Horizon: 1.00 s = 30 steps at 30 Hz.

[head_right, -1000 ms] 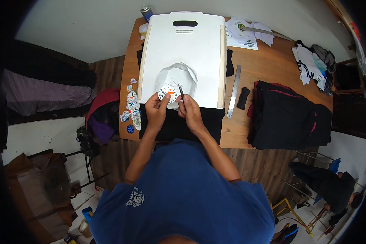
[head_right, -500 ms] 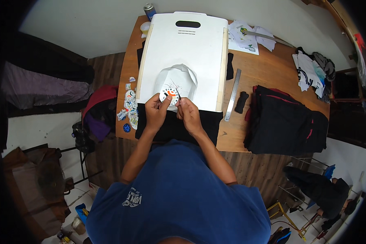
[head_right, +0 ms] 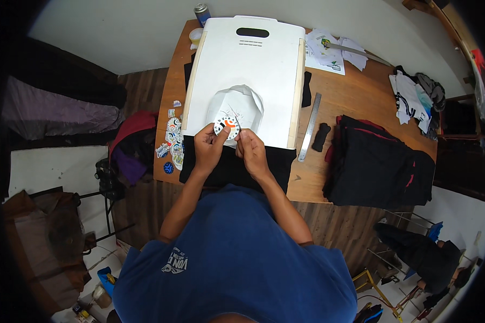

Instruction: Preparing a graphic transfer and applying it to a t-shirt using a heat press.

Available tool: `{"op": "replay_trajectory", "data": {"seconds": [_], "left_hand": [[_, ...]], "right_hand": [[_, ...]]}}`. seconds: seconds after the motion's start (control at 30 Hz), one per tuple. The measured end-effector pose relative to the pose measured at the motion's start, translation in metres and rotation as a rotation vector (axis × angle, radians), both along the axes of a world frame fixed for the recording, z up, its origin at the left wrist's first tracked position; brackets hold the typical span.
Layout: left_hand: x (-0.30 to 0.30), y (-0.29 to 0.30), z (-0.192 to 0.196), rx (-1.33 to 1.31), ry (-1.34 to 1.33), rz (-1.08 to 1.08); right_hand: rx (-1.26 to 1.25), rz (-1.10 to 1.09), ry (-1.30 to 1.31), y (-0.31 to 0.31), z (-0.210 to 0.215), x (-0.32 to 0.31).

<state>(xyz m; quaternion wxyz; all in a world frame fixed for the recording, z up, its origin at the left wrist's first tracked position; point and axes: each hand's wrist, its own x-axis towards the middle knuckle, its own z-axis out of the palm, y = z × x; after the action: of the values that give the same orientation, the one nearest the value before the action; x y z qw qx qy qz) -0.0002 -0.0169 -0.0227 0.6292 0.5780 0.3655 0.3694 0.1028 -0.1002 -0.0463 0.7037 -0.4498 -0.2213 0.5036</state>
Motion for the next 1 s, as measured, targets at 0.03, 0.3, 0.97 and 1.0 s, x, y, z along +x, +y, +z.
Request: {"op": "replay_trajectory", "data": {"seconds": [0.03,0.3,0.97,1.0], "left_hand": [[0.000,0.000,-0.001,0.000,0.002,-0.001],[0.002,0.001,0.001,-0.003,-0.011,0.014],[0.003,0.000,0.008,0.007,0.002,0.012],[0.003,0.001,0.007,0.016,0.011,0.011]], "right_hand": [[-0.001,-0.003,-0.001,0.000,-0.001,0.000],[-0.018,0.025,-0.001,-0.001,0.004,0.002],[-0.022,0.027,-0.016,0.000,0.004,0.003],[-0.023,0.024,-0.019,0.000,0.003,0.002]]}}
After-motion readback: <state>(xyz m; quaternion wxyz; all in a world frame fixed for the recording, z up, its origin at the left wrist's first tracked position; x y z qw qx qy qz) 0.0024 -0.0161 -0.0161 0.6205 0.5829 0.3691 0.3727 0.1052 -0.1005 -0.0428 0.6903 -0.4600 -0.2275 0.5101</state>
